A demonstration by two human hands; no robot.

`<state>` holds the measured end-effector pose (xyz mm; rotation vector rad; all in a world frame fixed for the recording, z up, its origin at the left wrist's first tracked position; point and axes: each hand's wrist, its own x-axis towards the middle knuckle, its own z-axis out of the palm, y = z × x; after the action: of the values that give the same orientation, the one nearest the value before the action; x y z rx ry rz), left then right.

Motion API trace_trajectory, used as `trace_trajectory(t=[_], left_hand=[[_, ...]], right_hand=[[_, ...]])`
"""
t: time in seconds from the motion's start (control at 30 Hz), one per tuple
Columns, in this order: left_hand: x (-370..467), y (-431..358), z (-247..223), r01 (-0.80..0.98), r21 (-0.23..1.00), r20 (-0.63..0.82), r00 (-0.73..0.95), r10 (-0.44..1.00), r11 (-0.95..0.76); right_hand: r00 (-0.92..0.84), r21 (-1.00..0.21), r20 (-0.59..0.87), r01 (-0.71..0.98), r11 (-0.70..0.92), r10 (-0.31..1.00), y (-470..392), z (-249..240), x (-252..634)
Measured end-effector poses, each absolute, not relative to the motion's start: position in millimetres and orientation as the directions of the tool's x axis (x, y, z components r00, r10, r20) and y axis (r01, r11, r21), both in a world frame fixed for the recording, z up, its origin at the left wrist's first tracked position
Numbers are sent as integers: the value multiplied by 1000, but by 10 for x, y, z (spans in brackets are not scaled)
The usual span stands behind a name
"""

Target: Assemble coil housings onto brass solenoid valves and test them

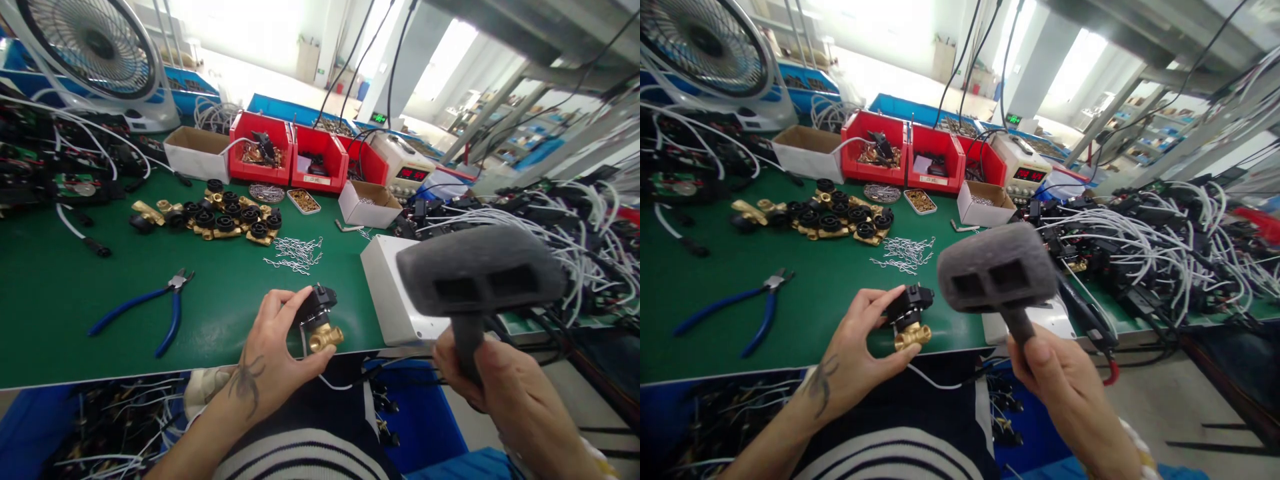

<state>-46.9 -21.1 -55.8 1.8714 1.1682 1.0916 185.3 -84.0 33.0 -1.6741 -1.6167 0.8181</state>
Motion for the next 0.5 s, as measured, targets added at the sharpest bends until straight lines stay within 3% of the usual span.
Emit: trace_trajectory(t=[0.07,0.2,0.37,0.5], left_hand=[[-469,-214,-558,362,852,303,250,920,-379],[-465,-212,-551,369,841,319,249,914,-394],[-457,-212,-542,369,843,315,252,915,-391],[-453,-213,-538,377,831,334,249,909,-409]], right_hand=[[14,-789,-31,613,-33,999,-843,285,1843],[-107,-673,-251,733,-94,962,-803,242,1822],[21,-820,-77,567,-75,997,-783,326,1834],[-108,-731,-251,672,-115,962,-765,279,1820]])
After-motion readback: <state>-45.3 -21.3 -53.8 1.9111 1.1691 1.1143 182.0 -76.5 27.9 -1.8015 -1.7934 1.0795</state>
